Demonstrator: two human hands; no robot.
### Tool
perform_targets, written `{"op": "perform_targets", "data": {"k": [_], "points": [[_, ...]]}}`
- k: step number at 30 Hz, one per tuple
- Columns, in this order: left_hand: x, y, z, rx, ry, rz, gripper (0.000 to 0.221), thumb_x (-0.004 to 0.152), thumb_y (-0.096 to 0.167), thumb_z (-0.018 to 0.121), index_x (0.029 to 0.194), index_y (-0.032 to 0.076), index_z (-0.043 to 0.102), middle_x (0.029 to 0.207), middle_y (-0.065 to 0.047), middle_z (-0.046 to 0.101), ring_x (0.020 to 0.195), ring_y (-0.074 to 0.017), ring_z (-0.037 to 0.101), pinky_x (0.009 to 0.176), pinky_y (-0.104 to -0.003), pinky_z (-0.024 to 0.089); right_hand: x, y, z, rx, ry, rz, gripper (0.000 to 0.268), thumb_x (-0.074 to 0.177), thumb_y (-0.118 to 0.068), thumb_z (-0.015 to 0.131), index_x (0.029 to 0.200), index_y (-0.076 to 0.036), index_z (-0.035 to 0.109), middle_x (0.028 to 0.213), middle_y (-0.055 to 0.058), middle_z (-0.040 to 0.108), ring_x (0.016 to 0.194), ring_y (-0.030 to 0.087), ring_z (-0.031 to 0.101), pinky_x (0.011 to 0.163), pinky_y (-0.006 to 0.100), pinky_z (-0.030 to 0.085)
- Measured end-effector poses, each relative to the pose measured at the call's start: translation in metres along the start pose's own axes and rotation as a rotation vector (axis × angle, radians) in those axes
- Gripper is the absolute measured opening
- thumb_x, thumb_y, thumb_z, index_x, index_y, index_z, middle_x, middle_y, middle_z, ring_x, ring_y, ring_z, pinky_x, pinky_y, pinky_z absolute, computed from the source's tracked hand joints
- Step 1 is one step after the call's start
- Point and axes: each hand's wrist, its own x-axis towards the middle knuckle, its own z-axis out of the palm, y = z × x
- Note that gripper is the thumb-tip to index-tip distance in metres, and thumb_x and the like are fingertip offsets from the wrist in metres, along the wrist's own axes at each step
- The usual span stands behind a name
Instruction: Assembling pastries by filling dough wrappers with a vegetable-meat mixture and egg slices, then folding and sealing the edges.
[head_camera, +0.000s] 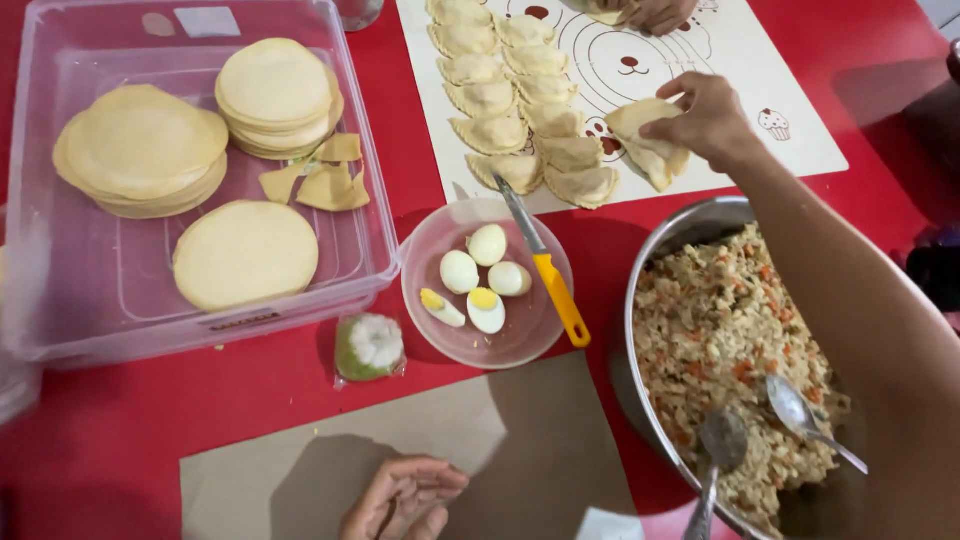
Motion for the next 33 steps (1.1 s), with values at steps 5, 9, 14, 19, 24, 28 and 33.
{"op": "perform_targets", "data": {"k": [5,9,14,19,24,28,33], "points": [[-0.002,-0.054,-0.040,-0.138,-0.214,-0.148,0.044,0.091,-0.011,0.067,0.132,0.001,0.057,0.130,-0.022,0.073,0.123,-0.0317,0.073,0.101,-0.036,0.055,0.032,0.020,0.027,-0.157,0.026,-0.041,0.054,0.082,-0.017,0.090,0.127,-0.004,0.064,0.106,0.016,0.062,0.094,0.031,0.061,0.072,0.044,0.055],[0.001,-0.060,-0.041,-0.172,-0.285,0.017,0.046,0.091,-0.016,0.067,0.133,-0.005,0.051,0.131,-0.028,0.068,0.126,-0.0352,0.067,0.108,-0.044,0.052,0.031,0.012,0.037,-0.242,-0.058,0.008,0.061,0.081,-0.008,0.090,0.132,0.001,0.057,0.105,0.019,0.066,0.091,0.032,0.066,0.076,0.045,0.058],[0.002,0.005,0.003,-0.019,0.056,-0.222,0.031,0.088,-0.003,0.069,0.118,0.004,0.071,0.113,-0.014,0.085,0.107,-0.0220,0.080,0.093,-0.028,0.057,0.078,0.070,0.039,-0.442,-0.120,-0.096,0.064,0.073,-0.017,0.090,0.130,-0.008,0.062,0.106,0.017,0.073,0.098,0.032,0.070,0.086,0.046,0.054],[0.006,0.062,0.026,0.053,0.117,-0.014,0.024,0.089,0.013,0.072,0.111,0.001,0.070,0.104,-0.013,0.080,0.098,-0.0204,0.078,0.092,-0.031,0.060,0.119,0.118,0.024,-0.508,0.004,-0.428,0.045,0.077,-0.043,0.090,0.113,-0.019,0.076,0.079,0.004,0.077,0.084,0.016,0.071,0.078,0.033,0.049],[-0.001,0.093,0.037,0.221,0.093,0.126,0.018,0.098,0.023,0.064,0.106,0.008,0.068,0.103,-0.004,0.073,0.099,-0.0151,0.071,0.094,-0.031,0.055,0.021,0.039,-0.017,-0.118,0.018,-0.309,0.032,0.098,-0.002,0.084,0.126,0.003,0.071,0.082,0.022,0.069,0.047,0.026,0.055,0.038,0.041,0.046],[-0.002,0.115,0.035,0.332,0.181,0.234,0.015,0.099,0.017,0.060,0.104,0.006,0.070,0.098,-0.005,0.073,0.091,-0.0142,0.071,0.083,-0.026,0.056,-0.004,0.049,-0.030,-0.102,0.063,-0.483,0.033,0.108,0.002,0.081,0.135,0.008,0.064,0.092,0.024,0.067,0.071,0.033,0.064,0.059,0.046,0.050],[0.035,0.166,0.001,0.703,0.255,0.561,0.010,0.102,0.018,0.062,0.103,0.008,0.065,0.098,-0.004,0.068,0.091,-0.0174,0.065,0.085,-0.030,0.051,-0.113,0.022,-0.039,0.004,0.174,-0.659,0.032,0.113,0.006,0.073,0.144,0.005,0.064,0.102,0.021,0.063,0.087,0.028,0.066,0.070,0.037,0.049]]}}
